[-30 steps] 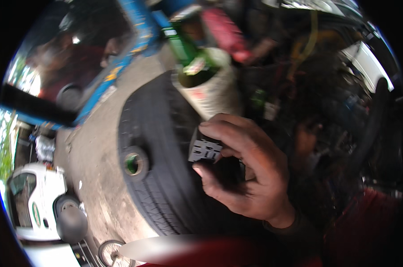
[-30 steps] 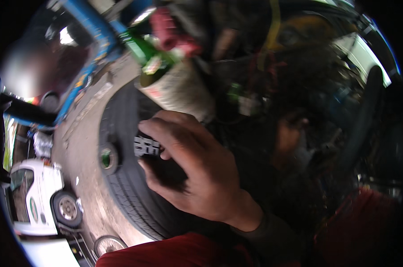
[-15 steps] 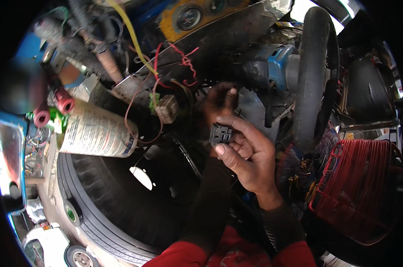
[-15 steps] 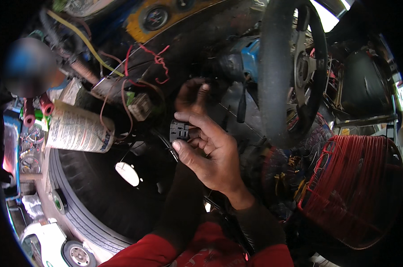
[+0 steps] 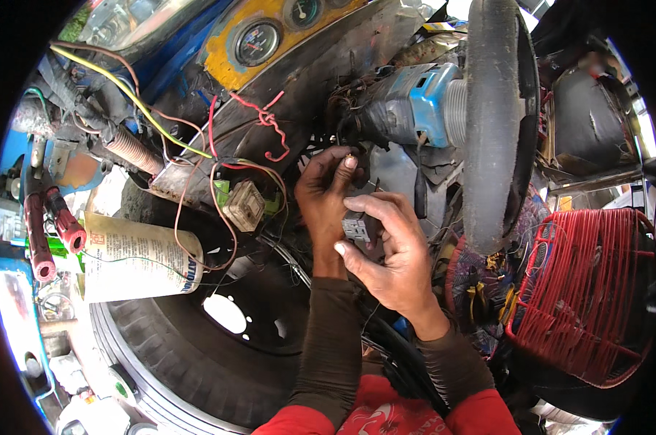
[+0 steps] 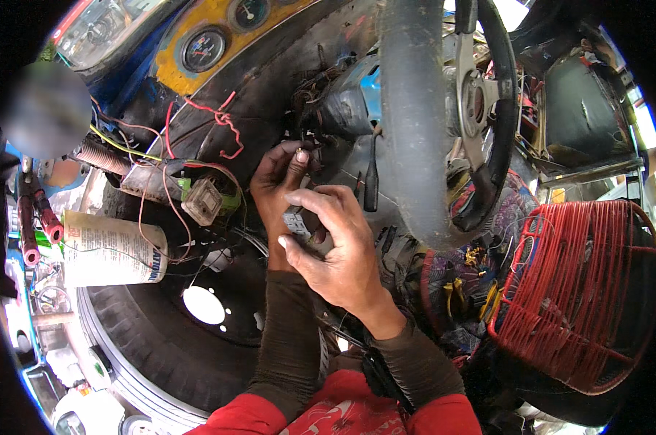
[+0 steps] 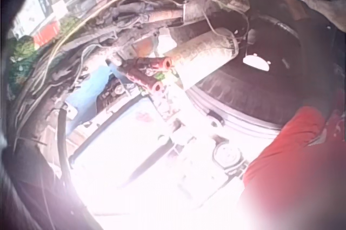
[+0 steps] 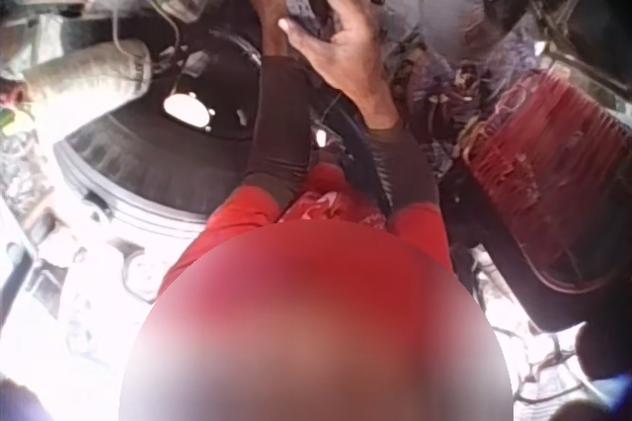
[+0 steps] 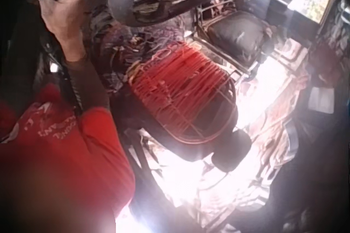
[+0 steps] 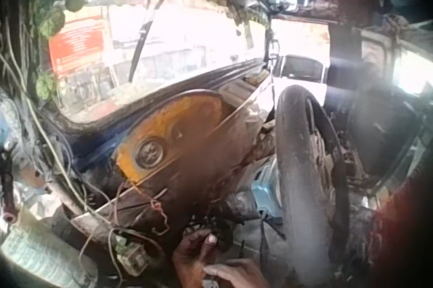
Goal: The person works on the vehicle's electrical system, stripping wire insulation with pliers, twisting exposed conductors, and inserting connectors into the wiring harness near the steering column. The person uses pliers and connectors to join wires and reorganize the harness.
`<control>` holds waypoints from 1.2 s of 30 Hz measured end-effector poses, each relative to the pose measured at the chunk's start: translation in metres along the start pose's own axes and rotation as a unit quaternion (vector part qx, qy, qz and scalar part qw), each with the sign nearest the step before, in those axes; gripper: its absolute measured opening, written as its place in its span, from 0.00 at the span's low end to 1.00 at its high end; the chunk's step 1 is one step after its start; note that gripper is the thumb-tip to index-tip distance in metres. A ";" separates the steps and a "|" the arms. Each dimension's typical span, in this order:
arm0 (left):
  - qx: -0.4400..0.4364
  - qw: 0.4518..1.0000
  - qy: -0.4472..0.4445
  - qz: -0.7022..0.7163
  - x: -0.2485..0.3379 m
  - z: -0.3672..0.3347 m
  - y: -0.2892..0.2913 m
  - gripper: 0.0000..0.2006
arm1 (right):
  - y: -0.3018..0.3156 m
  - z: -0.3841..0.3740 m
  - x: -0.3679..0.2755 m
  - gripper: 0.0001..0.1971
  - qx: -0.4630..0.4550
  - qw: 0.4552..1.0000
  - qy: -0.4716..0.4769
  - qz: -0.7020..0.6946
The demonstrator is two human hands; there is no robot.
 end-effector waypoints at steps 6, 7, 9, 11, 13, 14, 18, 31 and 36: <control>0.021 0.999 -0.005 0.026 0.001 -0.001 0.008 0.07 | -0.016 -0.012 0.011 0.24 0.014 0.997 -0.066 -0.039; 0.024 0.999 -0.001 0.027 0.000 -0.001 0.009 0.07 | -0.016 -0.013 0.013 0.25 0.011 0.997 -0.081 -0.015; 0.017 1.000 -0.012 -0.017 0.000 -0.003 0.010 0.06 | -0.018 -0.016 0.020 0.25 0.018 0.993 -0.104 -0.061; 0.015 0.998 -0.023 -0.048 0.000 -0.004 0.011 0.06 | -0.019 -0.020 0.028 0.25 0.033 0.991 -0.092 -0.091; 0.016 0.997 -0.034 -0.069 0.000 -0.004 0.012 0.06 | -0.019 -0.026 0.034 0.25 0.055 0.992 -0.042 -0.110; 0.013 0.997 -0.037 -0.072 0.001 -0.004 0.012 0.06 | -0.016 -0.026 0.038 0.24 0.054 0.991 -0.053 -0.108; -0.013 0.994 -0.047 -0.098 0.005 -0.005 0.012 0.06 | -0.011 -0.026 0.050 0.23 0.012 0.994 -0.090 -0.062; -0.022 0.993 -0.005 -0.116 -0.001 -0.004 0.019 0.06 | -0.021 -0.038 0.058 0.22 0.069 0.982 -0.112 -0.134; -0.011 0.993 0.006 -0.116 -0.005 -0.004 0.022 0.06 | -0.022 -0.043 0.058 0.25 0.095 0.986 -0.076 -0.111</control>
Point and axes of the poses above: each hand's wrist, its own z-axis away from the middle knuckle, its own y-axis out of the back of the hand, x = y × z, the point moved 4 cm from there along -z, towards the middle knuckle, and after that the axes turned 8 degrees about -y, right-handed, at the moved point
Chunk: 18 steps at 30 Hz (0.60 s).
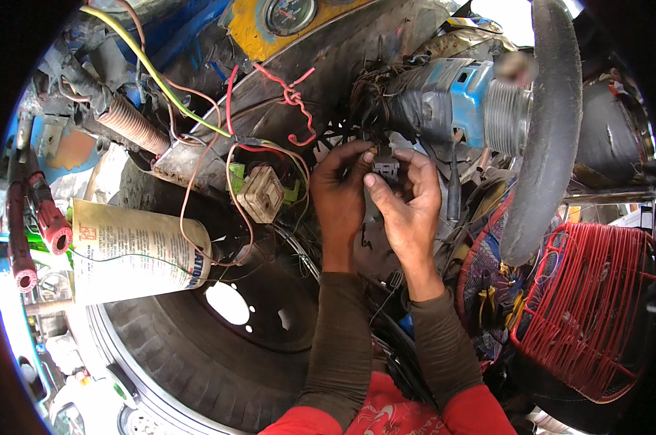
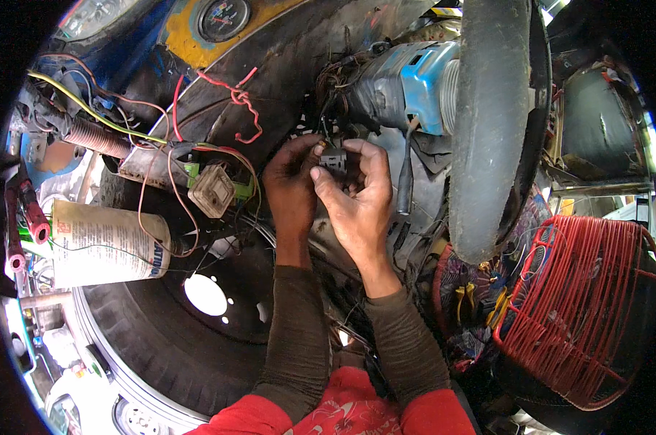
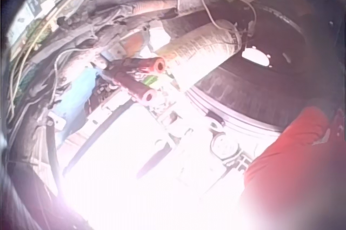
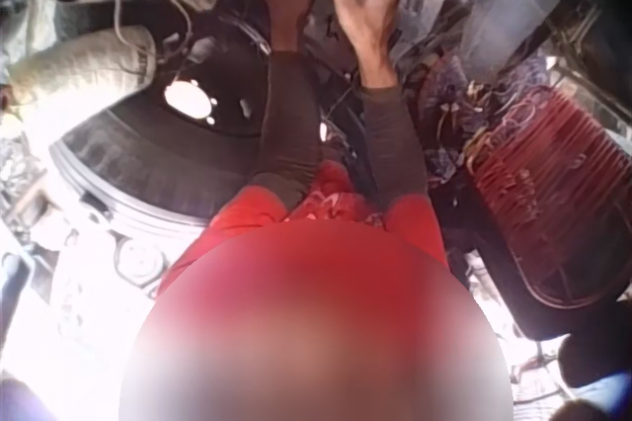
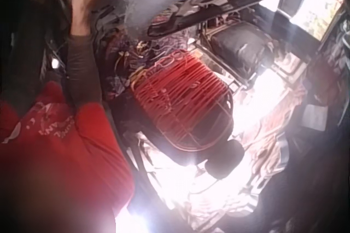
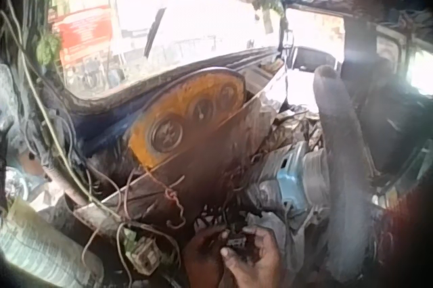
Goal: The person works on the vehicle's electrical system, stripping wire insulation with pliers, twisting exposed conductors, and inserting connectors into the wiring harness near the steering column. The person uses pliers and connectors to join wires and reorganize the harness.
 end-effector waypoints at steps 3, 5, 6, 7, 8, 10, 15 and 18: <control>0.001 1.000 -0.015 0.007 0.000 0.000 0.000 0.07 | 0.002 -0.001 0.001 0.23 0.003 1.000 0.004 0.019; 0.000 1.000 -0.024 0.011 0.000 0.000 -0.001 0.07 | 0.003 0.000 0.001 0.23 0.001 0.999 0.004 0.038; -0.001 1.000 -0.026 0.013 0.000 0.000 -0.001 0.07 | 0.003 0.000 0.000 0.22 0.000 0.999 0.006 0.047; 0.000 1.000 -0.024 0.013 0.000 0.000 -0.001 0.07 | 0.004 0.000 -0.001 0.22 -0.002 0.999 0.007 0.050; -0.001 1.000 -0.025 0.014 0.000 0.000 -0.001 0.07 | 0.004 0.000 -0.001 0.22 -0.004 0.999 0.008 0.052; -0.001 1.000 -0.023 0.013 0.001 0.000 -0.001 0.07 | 0.004 0.000 -0.002 0.23 -0.008 0.999 -0.003 0.046; -0.001 0.999 -0.031 0.009 0.004 0.000 -0.002 0.07 | 0.003 -0.001 -0.003 0.24 -0.013 0.999 -0.009 0.031; -0.002 1.000 -0.025 0.006 0.006 0.001 -0.002 0.08 | 0.005 -0.002 -0.001 0.25 -0.020 0.999 -0.014 0.031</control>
Point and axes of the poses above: each hand's wrist, its own z-axis away from the middle knuckle, its own y-axis out of the back of the hand, x = y × z, the point moved 4 cm from there along -z, towards the middle knuckle, and after that the axes turned 8 degrees about -y, right-handed, at the moved point
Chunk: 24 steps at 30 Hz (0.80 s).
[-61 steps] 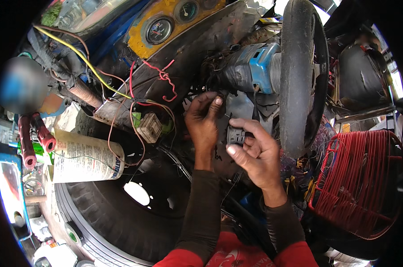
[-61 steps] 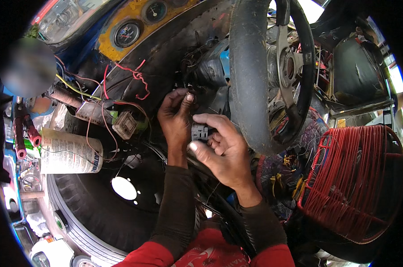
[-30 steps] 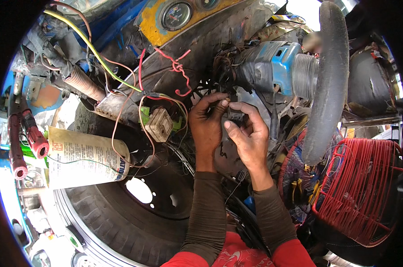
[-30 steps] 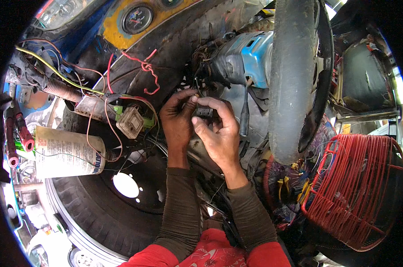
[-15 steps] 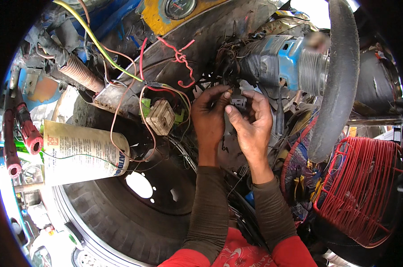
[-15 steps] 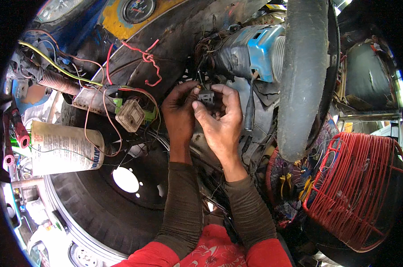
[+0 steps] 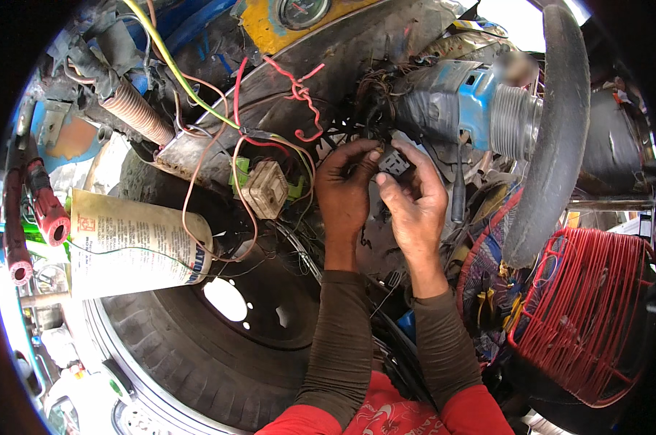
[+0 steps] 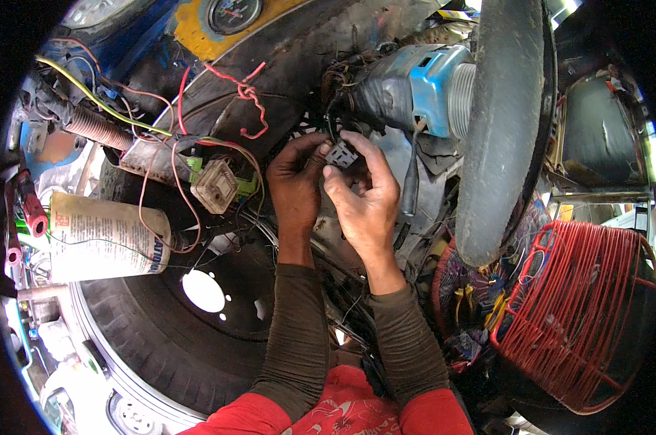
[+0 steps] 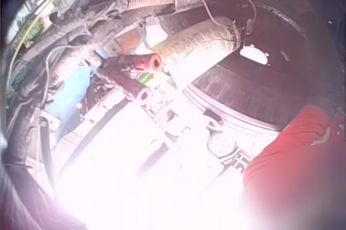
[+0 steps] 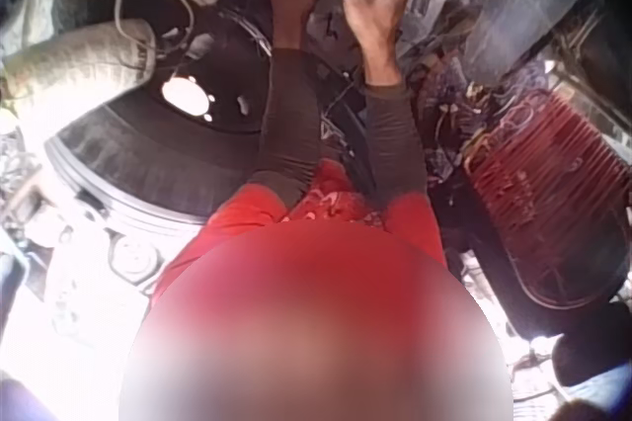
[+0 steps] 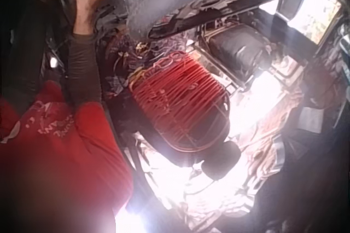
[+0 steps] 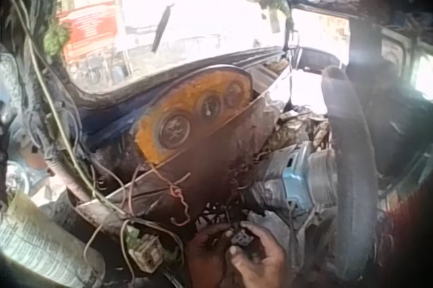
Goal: The person works on the vehicle's electrical system, stripping wire insulation with pliers, twisting exposed conductors, and inserting connectors into the wiring harness near the steering column. The person uses pliers and connectors to join wires and reorganize the harness.
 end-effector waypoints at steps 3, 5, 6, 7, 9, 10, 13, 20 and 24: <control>-0.003 1.000 0.027 0.014 0.000 0.001 0.001 0.08 | 0.002 -0.005 0.003 0.25 -0.040 0.995 -0.015 -0.089; -0.004 0.999 0.041 0.027 -0.001 0.002 0.002 0.08 | 0.004 -0.009 0.006 0.25 -0.056 0.995 -0.038 -0.076; -0.005 0.998 0.044 0.034 -0.001 0.002 0.002 0.08 | 0.006 -0.011 0.006 0.25 -0.056 0.994 -0.036 -0.089; -0.004 0.998 0.052 0.040 -0.002 0.002 0.003 0.08 | 0.006 -0.015 0.007 0.25 -0.057 0.993 -0.034 -0.103; -0.005 0.999 0.038 0.028 -0.002 0.001 0.003 0.08 | 0.005 -0.020 0.009 0.27 -0.060 0.983 -0.050 -0.167; -0.006 0.999 0.035 0.019 -0.002 0.001 0.004 0.08 | 0.004 -0.022 0.010 0.26 -0.058 0.981 -0.050 -0.178; -0.013 0.999 0.037 0.026 -0.003 0.001 0.005 0.08 | 0.004 -0.027 0.012 0.23 -0.043 0.978 -0.047 -0.201; -0.039 0.999 0.025 0.015 0.000 -0.002 0.005 0.07 | 0.009 -0.033 0.014 0.21 -0.065 0.975 -0.075 -0.197; -0.039 0.998 0.043 0.032 0.000 -0.002 0.004 0.07 | 0.012 -0.034 0.016 0.21 -0.072 0.977 -0.071 -0.188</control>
Point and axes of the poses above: each hand's wrist, its own z-axis away from the middle knuckle, its own y-axis out of the back of the hand, x = y × z, the point moved 4 cm from there along -z, towards the middle knuckle, and after that the axes turned 8 degrees about -y, right-handed, at the moved point
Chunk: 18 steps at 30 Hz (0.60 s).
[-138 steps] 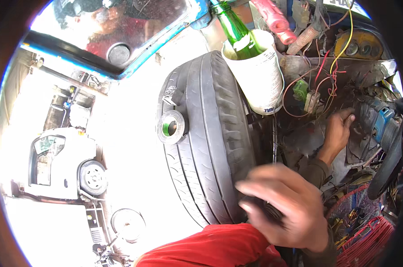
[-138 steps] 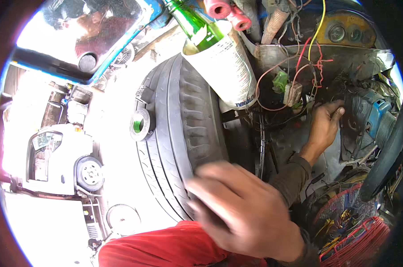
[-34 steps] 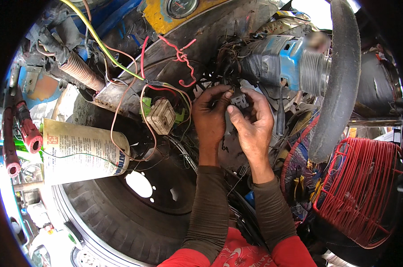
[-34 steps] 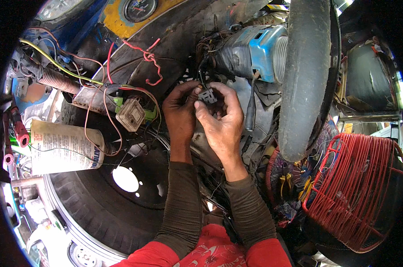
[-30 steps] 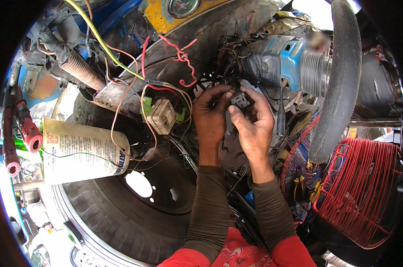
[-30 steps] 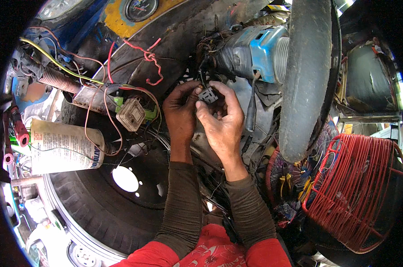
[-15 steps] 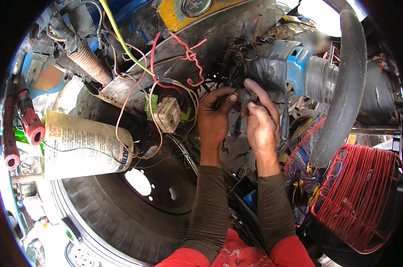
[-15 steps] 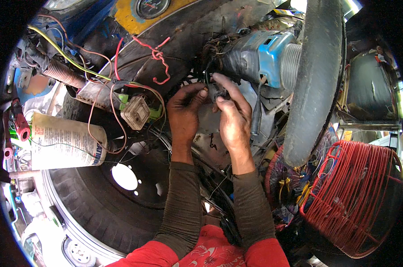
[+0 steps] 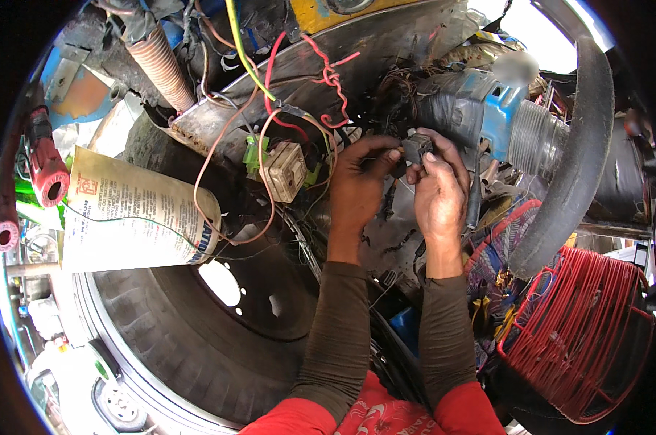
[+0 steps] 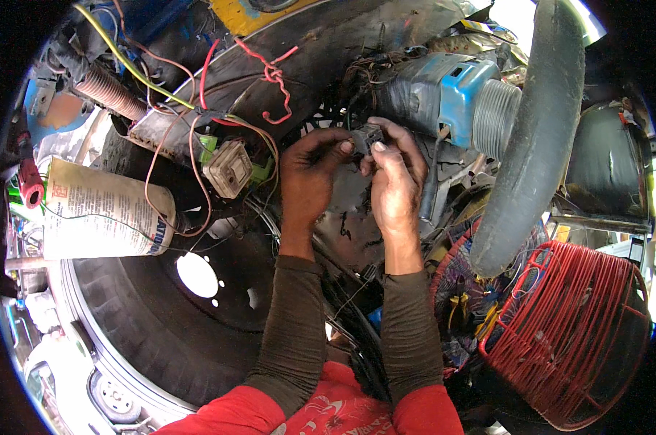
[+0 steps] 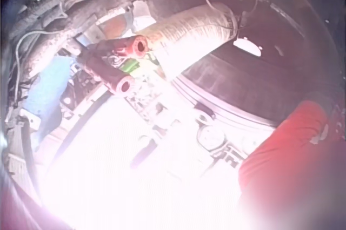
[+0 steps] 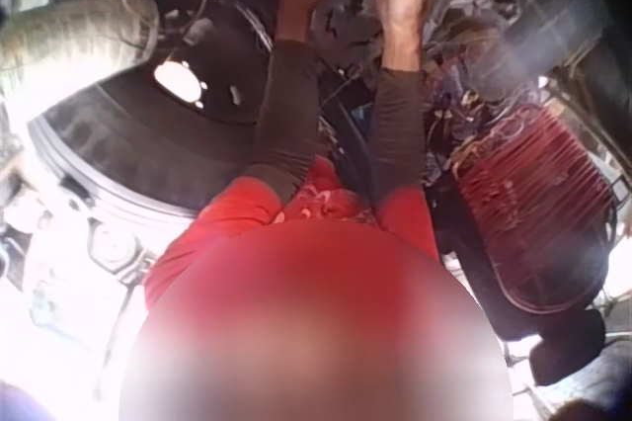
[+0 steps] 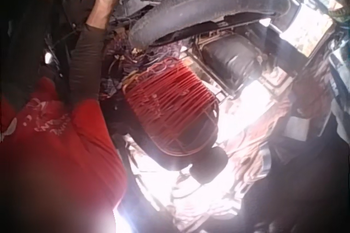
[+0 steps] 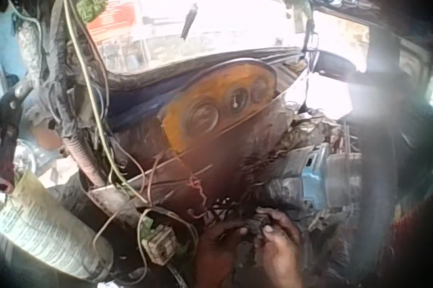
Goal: The person works on the vehicle's electrical system, stripping wire insulation with pliers, twisting exposed conductors, and inserting connectors into the wiring harness near the steering column. The person uses pliers and connectors to join wires and reorganize the harness.
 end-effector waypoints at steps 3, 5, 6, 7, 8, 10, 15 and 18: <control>-0.005 1.000 0.000 -0.014 0.001 0.000 0.000 0.07 | 0.001 0.000 0.002 0.20 0.004 1.000 0.004 0.006; -0.008 1.000 0.002 -0.022 0.000 0.000 0.000 0.07 | 0.002 0.000 0.003 0.20 0.002 1.000 0.006 0.015; -0.008 1.000 0.004 -0.023 0.000 0.000 0.000 0.07 | 0.002 0.000 0.003 0.20 0.000 1.000 0.009 0.022; -0.009 0.999 0.017 -0.026 -0.002 0.000 0.000 0.07 | 0.002 0.000 0.003 0.20 -0.003 1.000 0.013 0.028; -0.009 1.000 0.012 -0.024 -0.001 0.000 0.001 0.07 | 0.003 0.000 0.003 0.20 -0.002 1.000 0.011 0.029; -0.009 0.999 0.029 -0.029 -0.003 0.001 0.001 0.07 | 0.004 -0.001 0.004 0.20 -0.001 0.999 0.005 0.033; -0.029 0.999 0.003 -0.040 0.001 0.000 0.002 0.06 | 0.007 -0.001 0.006 0.21 0.005 1.000 -0.013 0.009; -0.044 0.996 -0.010 -0.072 0.002 -0.001 0.003 0.07 | 0.010 -0.002 0.009 0.20 0.017 0.999 -0.025 -0.014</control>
Point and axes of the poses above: each hand's wrist, its own z-axis away from the middle knuckle, its own y-axis out of the back of the hand, x = y × z, the point moved 4 cm from there along -z, towards the middle knuckle, and after that the axes turned 8 degrees about -y, right-handed, at the moved point
